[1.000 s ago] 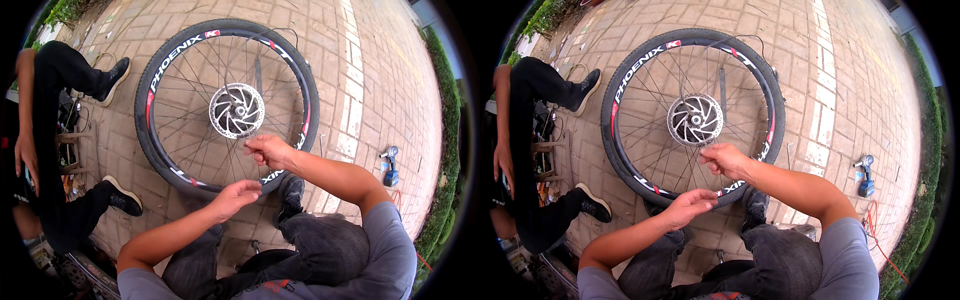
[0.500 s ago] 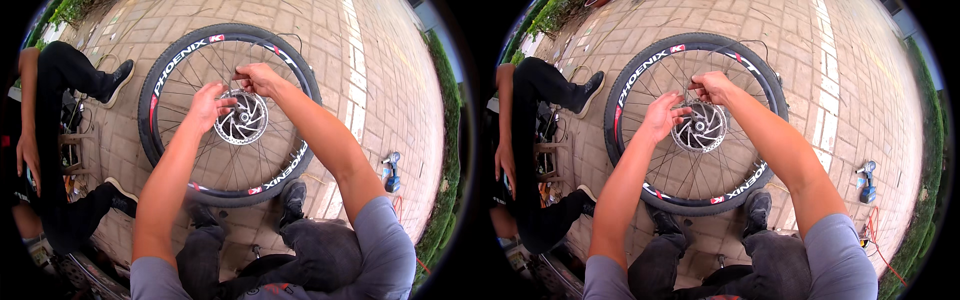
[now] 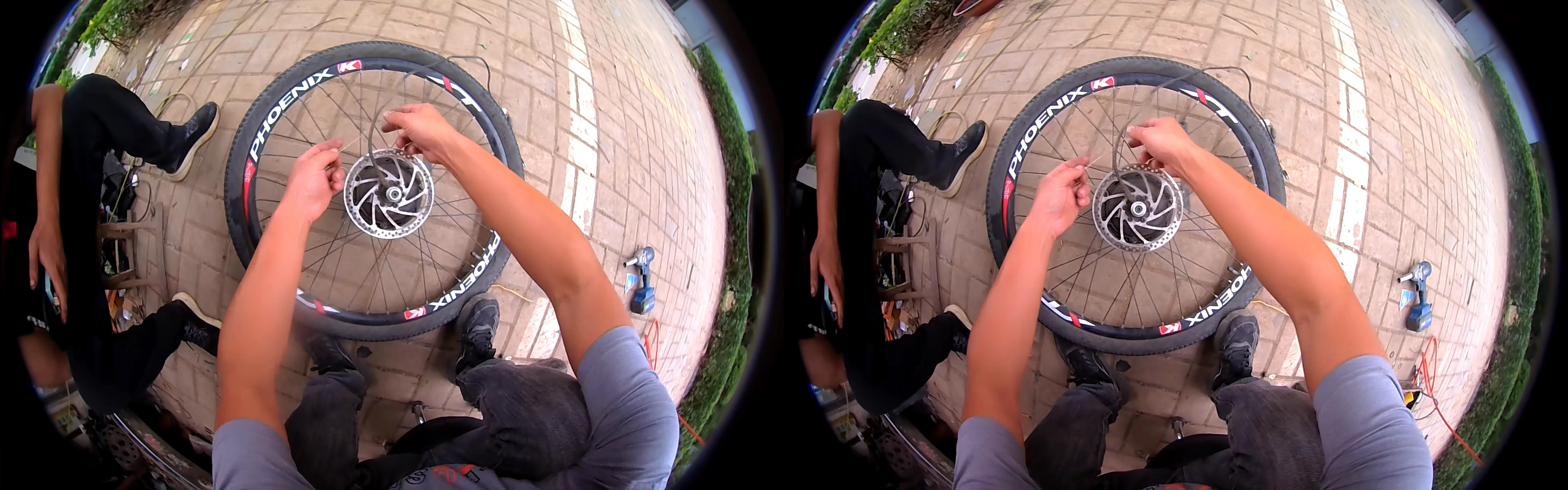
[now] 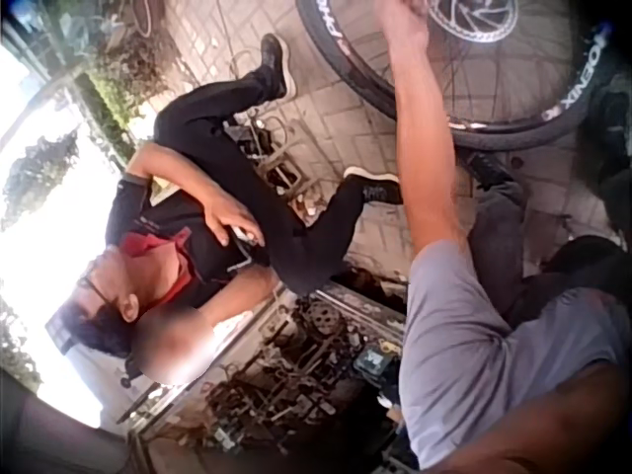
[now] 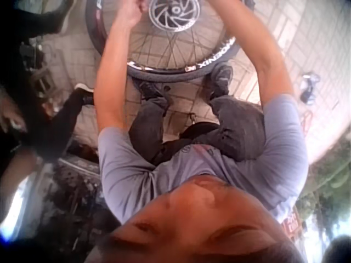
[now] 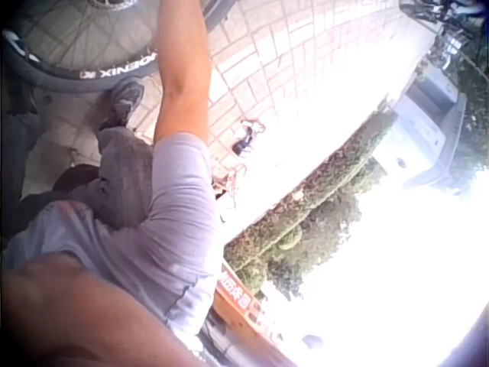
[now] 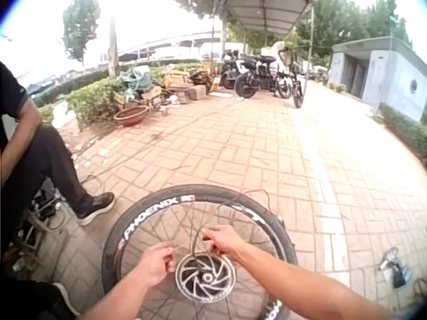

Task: The person sits on the ground and uses a small tool to adjust the hub and disc brake rotor of a bicycle wheel. They repeatedly tighten and loosen components at the center of the wheel while another person sits nearby.

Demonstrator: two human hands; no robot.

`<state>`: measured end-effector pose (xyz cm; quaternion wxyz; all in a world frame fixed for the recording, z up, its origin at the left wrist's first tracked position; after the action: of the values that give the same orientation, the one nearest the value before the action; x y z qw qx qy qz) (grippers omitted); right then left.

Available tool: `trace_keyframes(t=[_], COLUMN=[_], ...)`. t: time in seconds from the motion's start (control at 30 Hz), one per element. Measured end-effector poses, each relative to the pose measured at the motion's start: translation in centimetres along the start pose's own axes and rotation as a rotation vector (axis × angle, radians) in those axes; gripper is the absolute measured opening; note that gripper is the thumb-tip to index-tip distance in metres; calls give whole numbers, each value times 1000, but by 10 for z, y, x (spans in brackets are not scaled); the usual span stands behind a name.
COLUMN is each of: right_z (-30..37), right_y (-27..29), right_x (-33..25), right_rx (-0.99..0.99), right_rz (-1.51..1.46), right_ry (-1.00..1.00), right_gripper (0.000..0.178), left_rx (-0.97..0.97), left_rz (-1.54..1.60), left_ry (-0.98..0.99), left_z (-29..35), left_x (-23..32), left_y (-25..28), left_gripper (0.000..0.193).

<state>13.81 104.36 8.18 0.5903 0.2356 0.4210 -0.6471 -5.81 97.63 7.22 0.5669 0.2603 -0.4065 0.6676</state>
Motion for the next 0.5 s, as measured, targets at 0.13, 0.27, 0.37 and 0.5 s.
trace_keyframes(t=[0.13, 0.27, 0.37, 0.5], right_z=[50, 131, 171, 203], right_y=[30, 35, 25, 6], right_x=[11, 79, 114, 117], right_rx=[44, -160, -258, -356], right_rz=[150, 170, 78, -91], right_ry=[145, -281, -451, -612], right_gripper=[26, 23, 34, 35], left_rx=[16, -287, -535, -795], left_rz=[-248, -606, -759, -852], left_ry=[16, 216, 153, -155], left_z=[61, 149, 198, 225], left_x=[-10, -75, -112, -109], left_y=[19, 1, -41, -81], left_gripper=[19, 16, 15, 18])
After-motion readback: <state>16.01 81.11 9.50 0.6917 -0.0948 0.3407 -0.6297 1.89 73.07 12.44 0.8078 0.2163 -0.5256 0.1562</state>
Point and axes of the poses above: each hand's wrist, its own z-axis away from the middle knuckle, its own y-axis out of the back of the hand, x = y × z, the point moved 3 cm from there along -z, towards the middle knuckle, and after that the axes turned 12 degrees about -z, right-handed, at the moved point
